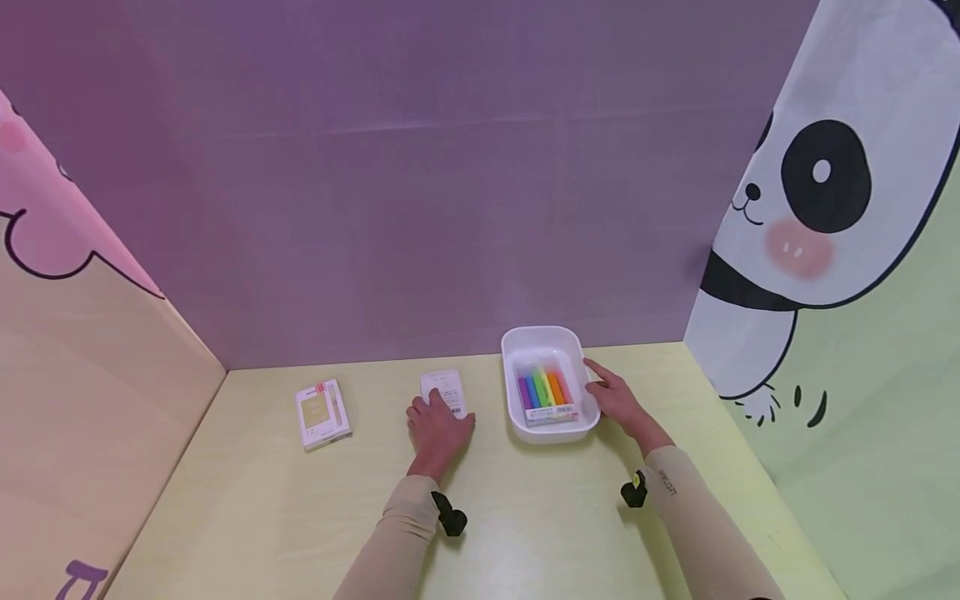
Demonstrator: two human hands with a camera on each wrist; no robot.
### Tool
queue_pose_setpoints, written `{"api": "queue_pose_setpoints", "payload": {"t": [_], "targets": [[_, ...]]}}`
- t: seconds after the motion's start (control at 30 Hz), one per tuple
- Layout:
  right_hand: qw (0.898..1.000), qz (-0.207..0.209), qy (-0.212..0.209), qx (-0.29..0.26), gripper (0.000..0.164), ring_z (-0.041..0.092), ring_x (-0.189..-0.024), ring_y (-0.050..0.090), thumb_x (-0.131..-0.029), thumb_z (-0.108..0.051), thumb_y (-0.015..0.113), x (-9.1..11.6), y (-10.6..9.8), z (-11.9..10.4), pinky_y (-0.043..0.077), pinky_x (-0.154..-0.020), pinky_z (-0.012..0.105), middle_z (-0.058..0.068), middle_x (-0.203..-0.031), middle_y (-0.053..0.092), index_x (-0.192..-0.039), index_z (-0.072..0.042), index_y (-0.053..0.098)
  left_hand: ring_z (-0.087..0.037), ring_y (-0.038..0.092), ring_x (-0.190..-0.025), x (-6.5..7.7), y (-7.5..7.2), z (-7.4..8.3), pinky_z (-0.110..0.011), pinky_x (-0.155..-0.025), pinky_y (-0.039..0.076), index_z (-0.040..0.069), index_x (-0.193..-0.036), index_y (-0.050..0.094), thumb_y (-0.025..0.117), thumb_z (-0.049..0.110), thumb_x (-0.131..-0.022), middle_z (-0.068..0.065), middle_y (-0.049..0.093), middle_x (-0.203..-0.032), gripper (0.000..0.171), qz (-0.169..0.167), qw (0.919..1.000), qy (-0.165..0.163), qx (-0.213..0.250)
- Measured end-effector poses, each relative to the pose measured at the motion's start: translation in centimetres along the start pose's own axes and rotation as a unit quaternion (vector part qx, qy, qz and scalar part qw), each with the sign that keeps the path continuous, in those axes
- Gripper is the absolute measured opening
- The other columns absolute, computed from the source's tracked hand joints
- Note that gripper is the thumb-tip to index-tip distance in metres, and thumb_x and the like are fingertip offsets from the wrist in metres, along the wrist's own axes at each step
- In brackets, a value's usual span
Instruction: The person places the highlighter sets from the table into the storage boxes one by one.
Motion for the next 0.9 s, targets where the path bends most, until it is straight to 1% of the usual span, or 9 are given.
{"api": "queue_pose_setpoints", "payload": {"t": [0.13,0.3,0.4,0.53,0.63,0.77,0.9], "targets": [[1.000,-0.002,0.008,0.001,0.054,0.028,-0.088,0.059,-0.101,-0.014,0.046,0.0,0.0,0.2,0.051,-0.062,0.030,0.030,-0.129,0.050,-0.153,-0.016,0.031,-0.041,0.039,-0.101,-0.1,-0.2,-0.3,-0.052,-0.086,0.038,-0.003,-0.127,0.044,0.072,0.042,-0.075,-0.025,0.042,-0.107,0.074,-0.006,1.0000,0.000,-0.002],[1.000,0.001,0.004,0.002,0.054,0.029,-0.089,0.060,-0.101,-0.013,0.047,-0.2,0.0,0.3,0.051,-0.061,0.031,0.031,-0.130,0.050,-0.153,-0.016,0.031,-0.041,0.038,-0.102,-0.4,-0.3,-1.3,-0.053,-0.088,0.037,-0.002,-0.128,0.043,0.071,0.041,-0.075,-0.024,0.042,-0.108,0.074,-0.011,0.9997,-0.022,-0.001],[1.000,0.002,0.002,0.005,0.054,0.029,-0.089,0.059,-0.101,-0.013,0.047,-0.3,0.0,0.3,0.050,-0.062,0.030,0.031,-0.129,0.051,-0.153,-0.016,0.032,-0.041,0.039,-0.102,-0.5,-0.5,-1.7,-0.053,-0.088,0.037,-0.004,-0.129,0.043,0.072,0.041,-0.075,-0.025,0.043,-0.109,0.076,-0.004,0.9995,-0.032,0.005],[1.000,0.002,0.000,0.007,0.054,0.029,-0.090,0.058,-0.100,-0.013,0.047,-0.4,0.0,0.3,0.049,-0.063,0.030,0.030,-0.129,0.051,-0.153,-0.015,0.032,-0.042,0.041,-0.100,-0.7,-0.9,-1.9,-0.052,-0.085,0.039,-0.008,-0.126,0.044,0.072,0.042,-0.074,-0.025,0.045,-0.107,0.077,0.006,0.9994,-0.033,-0.002],[1.000,0.004,0.001,0.010,0.054,0.030,-0.091,0.057,-0.100,-0.014,0.047,-0.4,0.0,0.3,0.048,-0.063,0.030,0.029,-0.129,0.051,-0.153,-0.016,0.032,-0.041,0.042,-0.099,-0.7,-1.1,-2.1,-0.051,-0.085,0.039,-0.007,-0.125,0.045,0.072,0.043,-0.073,-0.025,0.045,-0.105,0.077,0.003,0.9994,-0.034,-0.010],[1.000,0.005,0.001,0.016,0.054,0.030,-0.092,0.057,-0.100,-0.014,0.047,-0.3,0.0,0.3,0.048,-0.064,0.030,0.029,-0.128,0.052,-0.153,-0.016,0.033,-0.041,0.042,-0.099,-0.7,-1.4,-2.3,-0.051,-0.087,0.038,-0.007,-0.123,0.046,0.072,0.043,-0.071,-0.024,0.046,-0.104,0.077,0.001,0.9993,-0.037,-0.005],[1.000,0.006,0.000,0.014,0.054,0.030,-0.093,0.058,-0.100,-0.013,0.046,-0.3,-0.1,0.2,0.049,-0.064,0.030,0.031,-0.129,0.052,-0.153,-0.015,0.032,-0.041,0.043,-0.098,-0.8,-1.4,-2.4,-0.050,-0.087,0.037,-0.006,-0.121,0.048,0.073,0.041,-0.068,-0.023,0.046,-0.102,0.075,0.006,0.9994,-0.034,0.001]]}}
Point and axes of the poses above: each hand's wrist, its own x-axis away from the middle knuckle, its own y-axis out of the palm, z = x × y, the point moved 10 cm from there along -x, towards the middle knuckle
